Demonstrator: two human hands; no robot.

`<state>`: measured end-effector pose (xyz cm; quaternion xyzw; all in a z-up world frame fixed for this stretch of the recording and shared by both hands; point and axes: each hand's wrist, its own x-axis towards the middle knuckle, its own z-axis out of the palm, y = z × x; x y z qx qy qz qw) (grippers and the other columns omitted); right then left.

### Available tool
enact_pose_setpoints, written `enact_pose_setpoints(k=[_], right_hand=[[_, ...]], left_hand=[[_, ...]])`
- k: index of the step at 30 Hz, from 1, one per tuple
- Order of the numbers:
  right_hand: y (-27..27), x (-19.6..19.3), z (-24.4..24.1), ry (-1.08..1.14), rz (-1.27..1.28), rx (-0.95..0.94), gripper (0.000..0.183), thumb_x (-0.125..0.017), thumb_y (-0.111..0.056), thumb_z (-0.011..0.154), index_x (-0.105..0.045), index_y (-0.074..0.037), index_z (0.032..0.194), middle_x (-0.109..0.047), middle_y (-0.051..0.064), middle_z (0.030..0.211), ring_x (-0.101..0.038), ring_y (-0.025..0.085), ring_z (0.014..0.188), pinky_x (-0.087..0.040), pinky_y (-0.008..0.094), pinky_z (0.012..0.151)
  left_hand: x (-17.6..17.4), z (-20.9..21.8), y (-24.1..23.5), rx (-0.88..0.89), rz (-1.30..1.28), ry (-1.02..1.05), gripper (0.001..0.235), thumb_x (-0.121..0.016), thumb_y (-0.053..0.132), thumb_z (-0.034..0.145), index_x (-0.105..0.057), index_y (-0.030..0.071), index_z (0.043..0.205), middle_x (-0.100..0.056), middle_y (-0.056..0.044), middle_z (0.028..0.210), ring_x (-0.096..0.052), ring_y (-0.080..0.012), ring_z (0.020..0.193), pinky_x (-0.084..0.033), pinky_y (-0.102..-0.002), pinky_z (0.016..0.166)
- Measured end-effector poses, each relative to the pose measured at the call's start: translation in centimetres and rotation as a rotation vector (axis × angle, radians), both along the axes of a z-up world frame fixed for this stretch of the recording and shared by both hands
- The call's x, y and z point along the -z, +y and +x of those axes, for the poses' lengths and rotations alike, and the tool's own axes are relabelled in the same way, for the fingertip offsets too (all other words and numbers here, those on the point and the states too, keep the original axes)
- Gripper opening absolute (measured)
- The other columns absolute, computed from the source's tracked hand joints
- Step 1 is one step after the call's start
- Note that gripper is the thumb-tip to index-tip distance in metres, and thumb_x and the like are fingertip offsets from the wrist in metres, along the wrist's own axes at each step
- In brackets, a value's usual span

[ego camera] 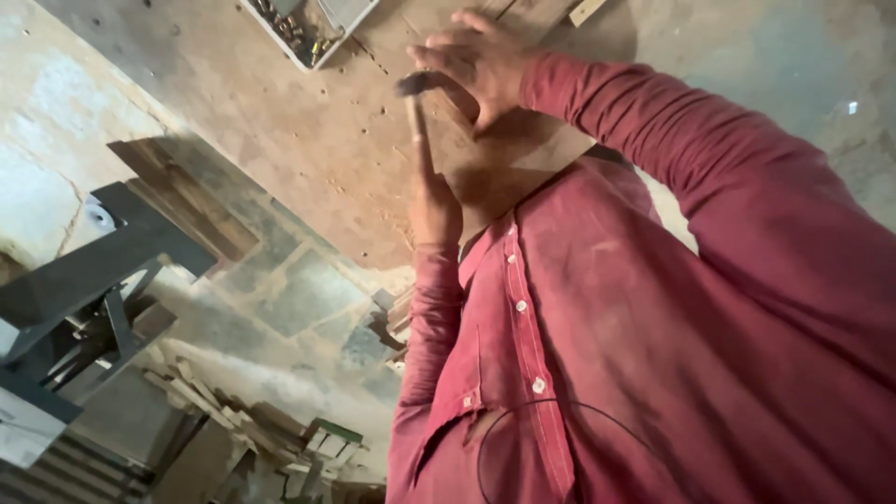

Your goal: The person assembles a wooden frame on a workbench, positioning small wood pieces and driving nails with a hammer. They pick fasteners from a plastic container, hold the frame steady, hammer pieces into place, and reposition the assembly across the bench.

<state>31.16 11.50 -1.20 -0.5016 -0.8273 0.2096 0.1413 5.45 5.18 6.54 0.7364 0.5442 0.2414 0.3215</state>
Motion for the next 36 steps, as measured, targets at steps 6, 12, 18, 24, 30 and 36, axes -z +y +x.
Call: enact_pose_setpoints(k=[6,12,18,24,30,36], right_hand=[[-0.2,0.4,-0.6,0.020,-0.037,-0.020,0.164,-0.087,-0.078,0.044,0.001,-0.010,0.164,-0.043,0.017,0.157,-0.041,0.033,0.142,-0.020,0.057,0.119],[0.3,-0.3,-0.3,0.026,-0.028,-0.003,0.160,-0.086,-0.077,0.048,0.001,-0.015,0.167,-0.042,0.012,0.163,-0.040,0.030,0.150,-0.017,0.056,0.124],[0.0,0.1,-0.2,-0.045,-0.087,-0.033,0.161,-0.085,-0.078,0.049,0.004,-0.013,0.167,-0.041,0.008,0.162,-0.038,0.028,0.151,-0.015,0.055,0.124],[0.2,0.3,-0.4,-0.071,-0.088,-0.034,0.164,-0.086,-0.078,0.046,0.006,-0.014,0.166,-0.038,0.008,0.164,-0.036,0.028,0.151,-0.014,0.054,0.124],[-0.1,-0.2,-0.7,0.073,-0.066,-0.050,0.159,-0.088,-0.075,0.047,0.001,-0.015,0.164,-0.038,0.013,0.162,-0.035,0.032,0.149,-0.013,0.059,0.123],[1.8,-0.8,0.1,0.120,-0.079,-0.055,0.152,-0.086,-0.072,0.050,-0.003,-0.015,0.164,-0.042,0.015,0.158,-0.039,0.033,0.147,-0.016,0.061,0.119]], left_hand=[[4.5,-4.9,-1.8,-0.189,0.044,-0.180,0.050,-0.054,0.000,0.109,-0.036,0.005,0.156,-0.060,-0.013,0.102,-0.054,-0.0233,0.088,-0.050,-0.032,0.080],[0.4,-0.2,-0.8,0.073,0.025,-0.026,0.062,-0.050,-0.010,0.100,-0.038,0.004,0.159,-0.061,-0.016,0.117,-0.060,-0.0271,0.101,-0.052,-0.039,0.090],[5.9,-6.1,-2.2,-0.030,0.135,-0.211,0.057,-0.051,-0.001,0.115,-0.027,0.018,0.163,-0.058,-0.007,0.103,-0.054,-0.0224,0.082,-0.051,-0.031,0.073],[-2.1,1.2,-0.4,0.101,0.110,0.041,0.051,-0.049,0.003,0.109,-0.034,0.018,0.156,-0.061,-0.024,0.134,-0.066,-0.0439,0.120,-0.054,-0.048,0.101],[-2.1,-1.7,-2.3,-0.065,0.009,0.167,0.058,-0.054,0.005,0.103,-0.036,0.008,0.158,-0.067,-0.026,0.133,-0.070,-0.0393,0.097,-0.054,-0.043,0.077],[-0.9,-5.8,-4.9,-0.283,-0.308,-0.186,0.075,-0.063,0.008,0.098,-0.022,0.007,0.161,-0.062,-0.022,0.090,-0.059,-0.0356,0.075,-0.051,-0.041,0.070]])
